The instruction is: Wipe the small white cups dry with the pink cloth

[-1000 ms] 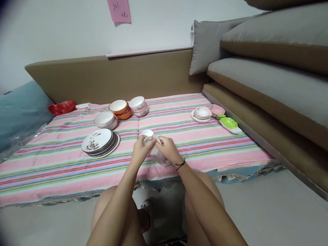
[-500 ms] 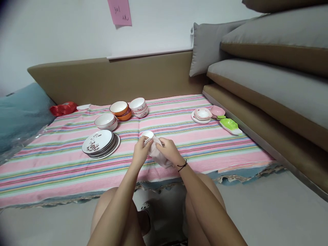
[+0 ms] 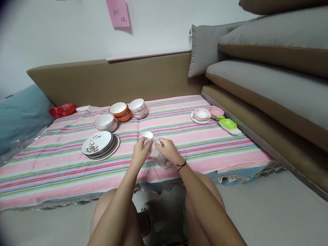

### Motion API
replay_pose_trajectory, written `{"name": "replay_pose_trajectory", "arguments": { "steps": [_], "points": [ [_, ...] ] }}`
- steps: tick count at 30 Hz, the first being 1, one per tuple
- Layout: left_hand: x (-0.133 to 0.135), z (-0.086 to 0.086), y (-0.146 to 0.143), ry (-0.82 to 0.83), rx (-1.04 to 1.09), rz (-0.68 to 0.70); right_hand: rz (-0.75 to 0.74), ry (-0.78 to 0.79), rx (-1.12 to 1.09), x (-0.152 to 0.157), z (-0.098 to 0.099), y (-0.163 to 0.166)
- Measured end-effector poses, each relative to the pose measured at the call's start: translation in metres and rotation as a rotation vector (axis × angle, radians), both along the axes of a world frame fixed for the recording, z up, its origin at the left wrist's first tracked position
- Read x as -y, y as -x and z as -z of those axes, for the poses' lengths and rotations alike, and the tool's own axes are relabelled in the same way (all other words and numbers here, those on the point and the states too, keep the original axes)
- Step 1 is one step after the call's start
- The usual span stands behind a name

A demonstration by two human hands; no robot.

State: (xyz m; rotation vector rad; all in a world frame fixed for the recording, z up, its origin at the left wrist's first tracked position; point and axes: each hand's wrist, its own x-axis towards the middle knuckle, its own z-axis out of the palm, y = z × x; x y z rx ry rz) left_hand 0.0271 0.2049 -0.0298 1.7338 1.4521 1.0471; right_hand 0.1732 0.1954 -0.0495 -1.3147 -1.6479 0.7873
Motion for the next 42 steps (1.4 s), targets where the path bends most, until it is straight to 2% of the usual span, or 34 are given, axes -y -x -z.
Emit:
{"name": "replay_pose_trajectory", "arguments": {
  "steps": [7, 13, 19, 24, 26, 29, 32, 35, 39, 42],
  "points": [
    [0.004, -0.005, -0.001, -0.014, -0.038, -0.001, -0.011, 0.008, -0.003, 0.0, 0.001, 0.0],
    [0.003, -0.003, -0.002, -0.005, 0.038, 0.008, 0.004, 0.011, -0.009, -0.002, 0.001, 0.001],
    [0.0, 0.0, -0.002, 0.076, 0.252, 0.033, 0.028, 0.045, -0.06, -0.001, 0.0, 0.0],
    [0.001, -0.009, -0.005, 0.205, 0.466, 0.106, 0.121, 0.072, -0.143, 0.0, 0.0, -0.002],
    [0.001, -0.012, -0.005, 0.251, 0.557, 0.104, 0.158, 0.06, -0.133, 0.0, -0.001, -0.002],
    [0.003, -0.012, -0.006, 0.281, 0.642, 0.066, 0.129, 0.032, -0.136, 0.0, 0.0, -0.001],
    [0.004, -0.011, -0.006, 0.293, 0.676, 0.017, 0.092, 0.008, -0.206, -0.002, 0.002, 0.001],
    [0.005, -0.01, -0.005, 0.325, 0.703, -0.027, 0.134, -0.024, -0.281, -0.004, 0.005, 0.003],
    [0.004, -0.011, -0.004, 0.338, 0.678, 0.009, 0.265, -0.108, -0.155, -0.003, 0.004, 0.0],
    [0.003, -0.012, -0.005, 0.352, 0.645, 0.066, 0.251, -0.083, -0.109, 0.001, -0.001, -0.002]
  ]
}}
